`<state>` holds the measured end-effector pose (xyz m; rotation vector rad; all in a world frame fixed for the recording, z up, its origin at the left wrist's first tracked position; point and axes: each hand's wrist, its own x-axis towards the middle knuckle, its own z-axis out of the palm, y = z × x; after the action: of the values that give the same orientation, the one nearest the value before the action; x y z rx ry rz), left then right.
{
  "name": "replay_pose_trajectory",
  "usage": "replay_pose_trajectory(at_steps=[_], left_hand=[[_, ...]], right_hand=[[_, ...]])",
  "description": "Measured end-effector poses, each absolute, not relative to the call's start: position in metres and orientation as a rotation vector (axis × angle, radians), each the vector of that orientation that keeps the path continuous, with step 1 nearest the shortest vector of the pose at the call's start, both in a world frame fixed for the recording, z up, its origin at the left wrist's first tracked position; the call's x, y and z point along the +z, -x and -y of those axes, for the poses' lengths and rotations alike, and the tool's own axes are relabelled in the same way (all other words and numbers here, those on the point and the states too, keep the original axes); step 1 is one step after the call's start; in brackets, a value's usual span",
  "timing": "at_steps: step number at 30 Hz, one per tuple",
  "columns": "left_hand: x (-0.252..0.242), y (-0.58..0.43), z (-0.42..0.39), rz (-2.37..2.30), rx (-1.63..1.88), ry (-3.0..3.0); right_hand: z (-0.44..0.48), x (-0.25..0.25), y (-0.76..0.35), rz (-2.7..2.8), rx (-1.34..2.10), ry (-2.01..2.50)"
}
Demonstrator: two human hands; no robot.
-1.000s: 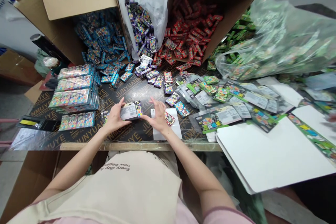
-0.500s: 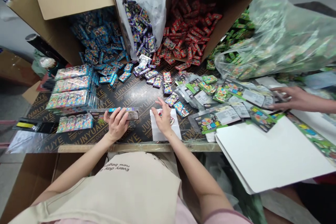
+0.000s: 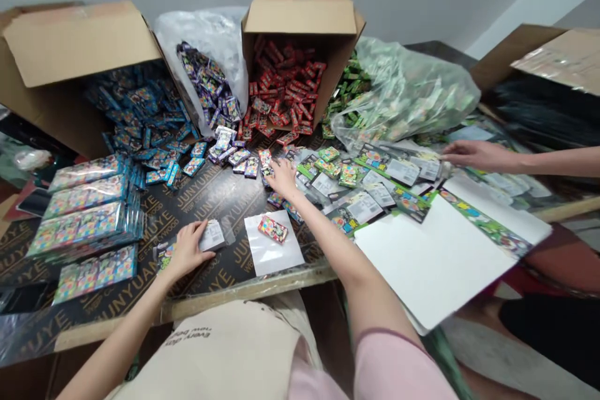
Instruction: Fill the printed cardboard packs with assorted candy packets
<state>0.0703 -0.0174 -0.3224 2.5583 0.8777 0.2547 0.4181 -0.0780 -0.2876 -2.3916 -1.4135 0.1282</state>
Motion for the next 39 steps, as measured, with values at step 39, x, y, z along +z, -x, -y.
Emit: replay_pose_trajectory(at_steps=[39], left_hand=[[-0.247, -0.107, 0.067, -0.702, 0.549, -0.796]], right_hand=[[0.151, -0.252, -0.257, 1.579, 0.363, 1.342]])
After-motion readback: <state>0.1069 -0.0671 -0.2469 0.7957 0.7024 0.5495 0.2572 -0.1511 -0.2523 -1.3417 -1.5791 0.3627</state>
